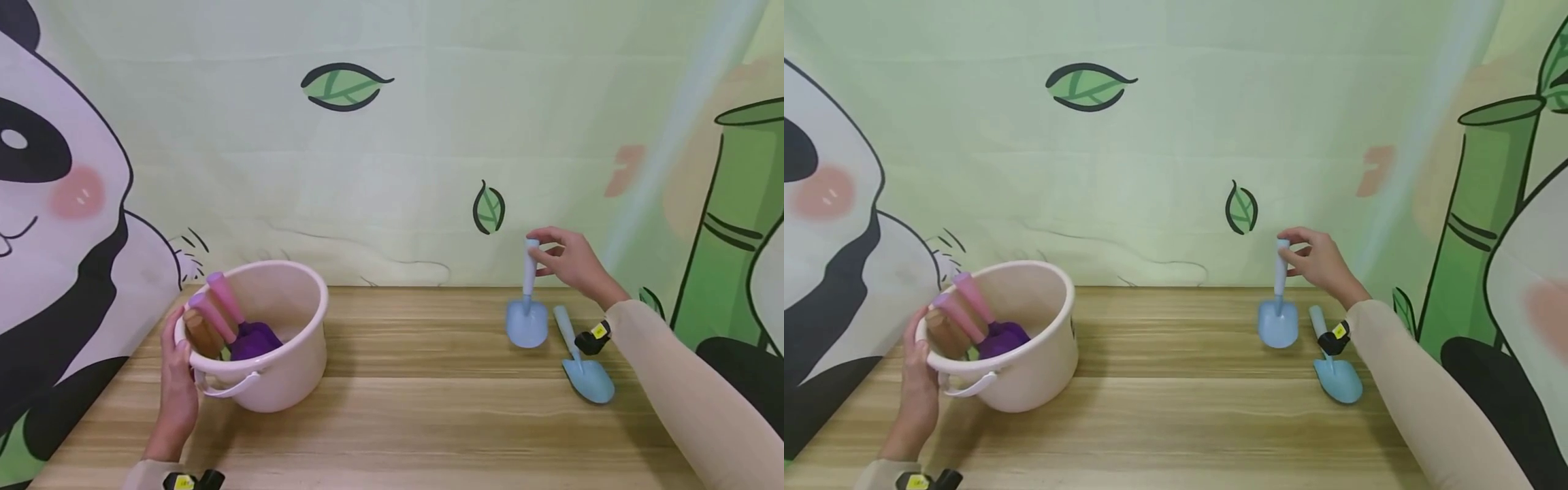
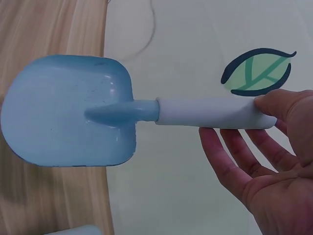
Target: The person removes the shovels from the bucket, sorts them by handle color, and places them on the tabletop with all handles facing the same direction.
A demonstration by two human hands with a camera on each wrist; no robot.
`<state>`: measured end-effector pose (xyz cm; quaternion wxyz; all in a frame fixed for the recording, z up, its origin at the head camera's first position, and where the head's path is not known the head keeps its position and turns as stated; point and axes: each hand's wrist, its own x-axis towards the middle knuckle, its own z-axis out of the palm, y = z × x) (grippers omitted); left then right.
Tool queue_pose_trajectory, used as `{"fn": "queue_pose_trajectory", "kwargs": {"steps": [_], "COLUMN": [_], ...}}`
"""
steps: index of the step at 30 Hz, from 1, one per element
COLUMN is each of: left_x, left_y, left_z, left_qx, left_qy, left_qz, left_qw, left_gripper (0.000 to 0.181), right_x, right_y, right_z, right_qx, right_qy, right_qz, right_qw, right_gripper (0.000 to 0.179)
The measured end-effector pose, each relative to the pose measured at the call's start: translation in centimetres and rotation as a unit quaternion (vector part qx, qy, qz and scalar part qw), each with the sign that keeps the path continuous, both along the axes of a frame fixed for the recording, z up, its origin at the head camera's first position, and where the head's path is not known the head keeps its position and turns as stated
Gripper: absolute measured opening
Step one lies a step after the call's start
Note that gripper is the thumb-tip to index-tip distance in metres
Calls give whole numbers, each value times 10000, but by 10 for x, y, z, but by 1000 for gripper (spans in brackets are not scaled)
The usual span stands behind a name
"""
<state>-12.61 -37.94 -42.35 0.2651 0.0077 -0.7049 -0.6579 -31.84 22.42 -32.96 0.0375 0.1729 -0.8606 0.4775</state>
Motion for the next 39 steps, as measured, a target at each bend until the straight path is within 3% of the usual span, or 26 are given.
{"fn": "queue_pose_trajectory", "kwargs": {"steps": [14,25,39], "left_x": [0,-1,0], "left_y": [0,-1,0], "left_z": [0,-2,0], "left_qx": [-188,47,105], "left_qy": [-58,-29,60], "left_qz": [59,-1,-13], "left_qw": [9998,10000,9999], "left_gripper": [55,55,55], "right_x": [3,3,1], "right_y": [16,23,33], "right_z": [-24,-38,-57], "right_qx": [253,74,-66], "right_qy": [-737,-1098,-1125], "right_qz": [132,424,95], "right_qw": [9969,9930,9936], "right_gripper": [44,44,44]}}
